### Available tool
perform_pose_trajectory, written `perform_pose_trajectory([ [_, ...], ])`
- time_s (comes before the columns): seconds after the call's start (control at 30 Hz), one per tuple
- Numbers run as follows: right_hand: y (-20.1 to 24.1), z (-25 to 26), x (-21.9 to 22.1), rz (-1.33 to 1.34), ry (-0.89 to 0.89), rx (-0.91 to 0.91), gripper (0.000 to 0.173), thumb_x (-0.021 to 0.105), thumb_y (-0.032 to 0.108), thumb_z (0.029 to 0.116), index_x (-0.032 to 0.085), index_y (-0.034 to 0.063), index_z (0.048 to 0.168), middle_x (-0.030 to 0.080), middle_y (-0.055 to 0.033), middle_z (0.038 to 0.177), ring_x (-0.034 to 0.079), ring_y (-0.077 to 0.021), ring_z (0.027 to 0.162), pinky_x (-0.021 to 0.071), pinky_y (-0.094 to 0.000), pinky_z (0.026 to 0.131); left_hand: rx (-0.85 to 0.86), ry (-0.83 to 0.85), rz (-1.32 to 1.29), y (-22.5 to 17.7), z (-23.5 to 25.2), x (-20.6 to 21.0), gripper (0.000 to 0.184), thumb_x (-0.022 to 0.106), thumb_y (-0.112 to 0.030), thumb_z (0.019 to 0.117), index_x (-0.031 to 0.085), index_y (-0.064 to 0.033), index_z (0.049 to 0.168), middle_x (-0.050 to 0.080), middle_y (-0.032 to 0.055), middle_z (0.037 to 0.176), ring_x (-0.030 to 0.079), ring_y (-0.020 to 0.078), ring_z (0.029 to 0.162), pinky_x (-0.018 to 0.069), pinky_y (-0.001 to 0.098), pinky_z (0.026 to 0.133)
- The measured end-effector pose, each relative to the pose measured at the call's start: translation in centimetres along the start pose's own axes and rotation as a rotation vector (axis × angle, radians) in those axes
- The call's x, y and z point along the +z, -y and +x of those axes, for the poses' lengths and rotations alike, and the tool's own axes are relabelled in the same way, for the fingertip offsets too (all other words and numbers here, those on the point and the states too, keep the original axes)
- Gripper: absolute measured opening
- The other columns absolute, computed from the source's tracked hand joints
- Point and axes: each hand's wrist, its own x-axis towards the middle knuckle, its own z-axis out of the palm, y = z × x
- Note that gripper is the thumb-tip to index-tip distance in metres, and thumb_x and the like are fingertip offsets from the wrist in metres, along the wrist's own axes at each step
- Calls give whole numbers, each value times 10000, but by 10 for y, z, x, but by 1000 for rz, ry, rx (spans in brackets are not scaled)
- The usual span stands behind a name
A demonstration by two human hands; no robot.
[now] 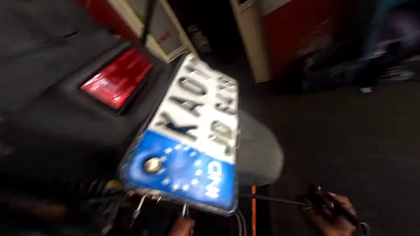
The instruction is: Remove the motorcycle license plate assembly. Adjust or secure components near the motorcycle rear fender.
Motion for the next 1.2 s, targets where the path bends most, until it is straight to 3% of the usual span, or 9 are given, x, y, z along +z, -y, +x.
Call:
perform_pose_trajectory([
  [0.17, 57, -1, -16, -666, -100, 484, 307, 460, 221, 849, 742, 236, 730, 789, -28, 911, 747, -205, 932, 594, -414, 884, -80, -60, 52, -6, 4, 2, 361, 620, -83, 983, 473, 52, 1284, 611, 74, 805, 618, 145, 635, 556, 317, 631],
  [0.33, 32, -10, 9, -1403, -82, -410, 208, 517, -1, 909, 717, 51, 887, 766, 75, 1026, 688, 19, 996, 582, -219, 886, -138, -65, 7, -6, 6, 3, 265, 615, -62, 980, 478, 1, 1198, 597, 53, 713, 613, 142, 547, 551, 288, 540],
  [0.43, -15, 1, 19, -1077, -403, -752, 340, 483, -16, 975, 564, -283, 1169, 507, -309, 1449, 499, -214, 1386, 431, -312, 1126, -152, -55, -5, -11, 1, 7, 206, 601, -53, 988, 496, -5, 1159, 591, 47, 696, 600, 132, 534, 539, 277, 529],
  [0.5, -44, 10, 25, -570, -596, -742, 369, 323, 39, 1079, 400, -119, 1404, 569, -52, 1366, 629, -54, 1152, 535, -238, 983, -155, -63, -5, -14, -2, 7, 168, 596, -49, 986, 502, -15, 1121, 590, 41, 682, 592, 126, 519, 531, 268, 514],
  [0.57, -62, 15, 21, 6, -650, -655, 404, 195, 276, 1145, 554, 95, 1173, 738, 22, 958, 730, -91, 832, 619, -255, 753, -163, -71, 3, -13, -4, 5, 164, 598, -50, 985, 512, -15, 1121, 593, 37, 683, 596, 127, 525, 533, 268, 519],
  [0.67, -64, 20, 11, 280, -689, -462, 540, 159, 459, 1094, 568, 197, 859, 524, 92, 545, 477, -9, 405, 408, -160, 391, -157, -62, 13, -12, -1, 6, 144, 595, -60, 989, 514, -20, 1100, 601, 35, 683, 602, 127, 533, 533, 270, 525],
  [0.83, -37, 14, -1, 360, -471, -134, 671, 203, 515, 1046, 574, 174, 603, 419, 78, 419, 424, -36, 341, 401, -206, 370, -140, -58, 14, -10, 3, 2, 120, 595, -68, 996, 528, -21, 1083, 602, 30, 681, 607, 124, 530, 539, 266, 526],
  [1.03, 19, 46, -25, -100, -34, 393, 293, 682, 353, 841, 794, 91, 912, 760, -103, 878, 753, -202, 810, 631, -341, 764, -141, -48, 32, -9, 3, -1, 145, 598, -65, 988, 516, -20, 1099, 600, 35, 661, 610, 131, 510, 543, 271, 507],
  [1.2, 42, 38, -14, -1304, -274, 269, 168, 532, -1, 955, 698, 1, 979, 746, -58, 856, 633, -107, 572, 502, -278, 468, -127, -42, 43, -11, 4, -1, 132, 590, -77, 1006, 543, -3, 1104, 608, 36, 691, 611, 128, 538, 540, 276, 530],
])
